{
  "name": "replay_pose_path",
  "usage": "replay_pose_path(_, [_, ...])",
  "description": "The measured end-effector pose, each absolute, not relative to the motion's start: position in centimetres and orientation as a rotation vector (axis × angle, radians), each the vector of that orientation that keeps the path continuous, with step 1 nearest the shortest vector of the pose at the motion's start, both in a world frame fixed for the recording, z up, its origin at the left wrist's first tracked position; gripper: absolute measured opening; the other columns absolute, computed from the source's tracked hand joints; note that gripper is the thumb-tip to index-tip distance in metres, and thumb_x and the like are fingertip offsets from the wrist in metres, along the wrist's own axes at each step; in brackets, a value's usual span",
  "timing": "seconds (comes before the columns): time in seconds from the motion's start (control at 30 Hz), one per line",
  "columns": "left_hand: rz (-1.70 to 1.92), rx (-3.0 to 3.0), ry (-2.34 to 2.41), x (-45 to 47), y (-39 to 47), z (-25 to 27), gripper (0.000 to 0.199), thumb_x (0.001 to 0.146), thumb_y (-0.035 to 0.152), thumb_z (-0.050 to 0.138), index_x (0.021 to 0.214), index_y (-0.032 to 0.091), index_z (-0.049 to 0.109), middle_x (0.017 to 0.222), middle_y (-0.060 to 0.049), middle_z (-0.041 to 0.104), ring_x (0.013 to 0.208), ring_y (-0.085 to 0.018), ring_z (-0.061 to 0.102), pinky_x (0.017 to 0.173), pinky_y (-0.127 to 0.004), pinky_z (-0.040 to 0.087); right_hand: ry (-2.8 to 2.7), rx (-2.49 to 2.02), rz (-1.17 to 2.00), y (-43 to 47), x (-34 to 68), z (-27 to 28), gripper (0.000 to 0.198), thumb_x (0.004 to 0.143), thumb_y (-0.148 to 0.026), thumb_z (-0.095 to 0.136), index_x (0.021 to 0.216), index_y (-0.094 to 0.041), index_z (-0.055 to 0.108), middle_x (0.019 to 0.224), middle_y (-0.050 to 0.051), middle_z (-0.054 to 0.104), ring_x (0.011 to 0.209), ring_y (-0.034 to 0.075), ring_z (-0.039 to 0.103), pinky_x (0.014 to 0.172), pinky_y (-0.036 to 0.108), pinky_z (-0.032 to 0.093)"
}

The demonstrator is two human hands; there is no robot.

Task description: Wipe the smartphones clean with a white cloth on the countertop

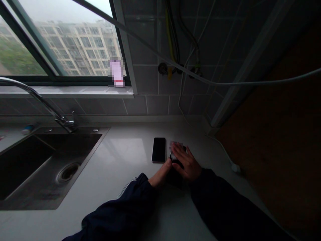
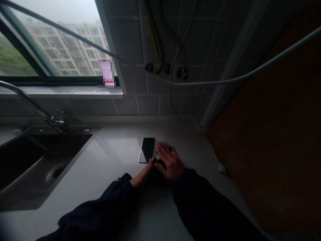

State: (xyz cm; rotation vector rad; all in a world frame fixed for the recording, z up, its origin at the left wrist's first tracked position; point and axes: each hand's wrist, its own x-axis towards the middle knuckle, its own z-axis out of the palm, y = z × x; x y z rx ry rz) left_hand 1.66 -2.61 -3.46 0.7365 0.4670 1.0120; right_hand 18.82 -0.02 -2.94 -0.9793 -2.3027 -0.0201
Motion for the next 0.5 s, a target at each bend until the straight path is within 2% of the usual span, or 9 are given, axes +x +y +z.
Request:
replay_pose_path(0.33, [1.001,0.85,0.534,1.53,-2.58,-3.86,0.074,0.092,0.06,0.059,0.153,0.02,0.047,0.167,-0.008,0.03,0.157,-0.031,0.005,0.128,-0.04,0.001,-2.321,-0.96,-0.027,-0.34,18.56,-2.96,0.064,0.106,-0.045,0.033,0.163,-0.022,0.016,0.164,0.014,0.034,0.154,0.029,0.028,0.121,0.062,0.025])
replay_pose_path(0.5, [1.023,0.901,0.51,1.6,-2.57,-3.76,0.074,0.093,0.062,0.056,0.154,0.022,0.046,0.167,-0.005,0.028,0.157,-0.029,0.007,0.129,-0.04,0.003,-2.326,-1.014,0.006,-0.42,18.51,-2.69,0.065,0.106,-0.051,0.028,0.163,-0.026,0.009,0.164,0.014,0.032,0.153,0.031,0.029,0.118,0.07,0.02])
